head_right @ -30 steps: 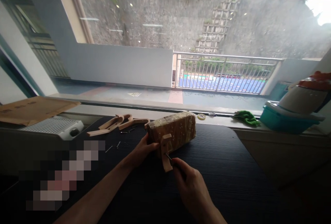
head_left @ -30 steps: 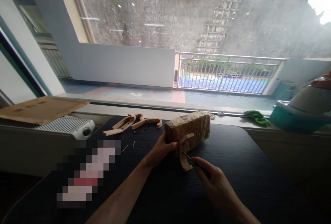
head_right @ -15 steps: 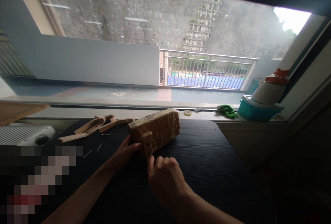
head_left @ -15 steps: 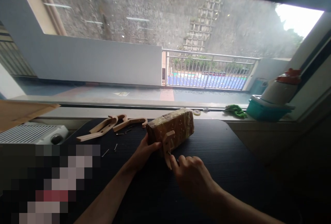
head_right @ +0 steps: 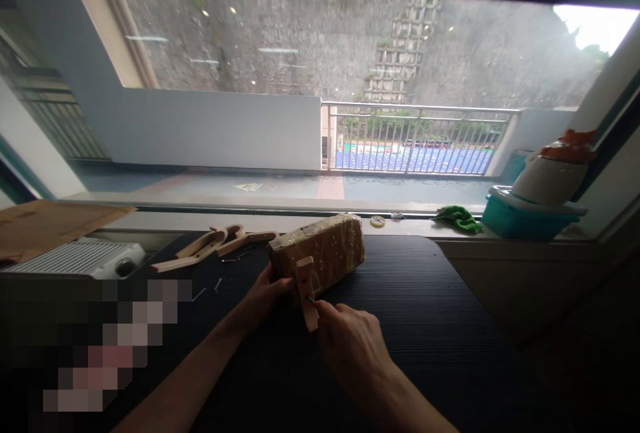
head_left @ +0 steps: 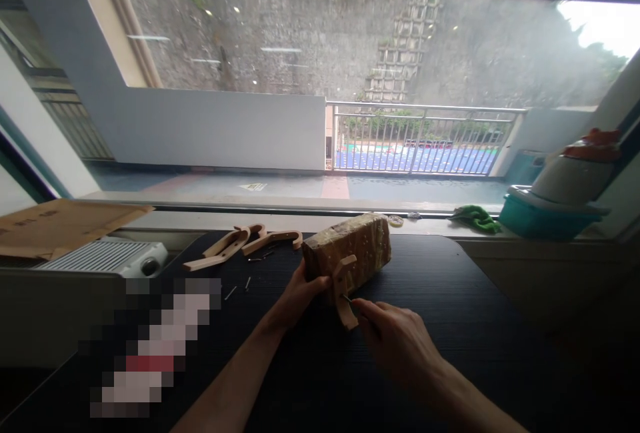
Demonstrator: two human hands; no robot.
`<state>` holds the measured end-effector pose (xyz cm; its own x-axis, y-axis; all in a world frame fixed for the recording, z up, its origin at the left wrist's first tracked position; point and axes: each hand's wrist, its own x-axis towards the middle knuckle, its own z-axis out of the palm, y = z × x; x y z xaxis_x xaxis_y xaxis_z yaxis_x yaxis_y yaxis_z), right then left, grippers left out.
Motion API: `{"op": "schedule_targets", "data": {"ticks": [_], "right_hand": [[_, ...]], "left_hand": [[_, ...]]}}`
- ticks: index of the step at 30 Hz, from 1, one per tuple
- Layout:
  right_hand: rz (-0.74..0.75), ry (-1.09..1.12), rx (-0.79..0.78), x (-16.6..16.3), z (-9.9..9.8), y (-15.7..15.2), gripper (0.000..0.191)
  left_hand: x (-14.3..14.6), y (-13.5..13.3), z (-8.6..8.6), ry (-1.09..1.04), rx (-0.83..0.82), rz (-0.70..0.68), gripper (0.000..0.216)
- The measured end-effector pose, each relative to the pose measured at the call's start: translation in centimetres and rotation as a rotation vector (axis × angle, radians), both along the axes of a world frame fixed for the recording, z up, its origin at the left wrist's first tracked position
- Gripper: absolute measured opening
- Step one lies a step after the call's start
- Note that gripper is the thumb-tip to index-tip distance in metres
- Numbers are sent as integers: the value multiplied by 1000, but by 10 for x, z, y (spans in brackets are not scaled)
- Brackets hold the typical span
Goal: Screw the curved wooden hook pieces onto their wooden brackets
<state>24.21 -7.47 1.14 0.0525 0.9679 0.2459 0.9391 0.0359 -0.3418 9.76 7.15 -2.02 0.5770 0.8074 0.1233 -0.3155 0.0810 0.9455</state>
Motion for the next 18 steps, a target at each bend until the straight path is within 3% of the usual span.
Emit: {"op": "schedule_targets", "data": {"ticks": [4,8,11,16,18], "right_hand": [[124,-499,-15,-8,11,-2,48],[132,-567,-37,-15,7,-1,53],[83,-375,-49,-13,-2,1,55],[-45,418,-74,-1,-8,6,36],[-57,575,-125,2,-4,8,36]], "left_hand": [[0,0,-2,-19,-15,-1,55],[0,-1,0,-37,-30,-24,58],[1,-4,4,-39,-38,-39,64],[1,-6,6,-47,-30,-38,63],[1,-6,5,-43,-31,-36,59]]}}
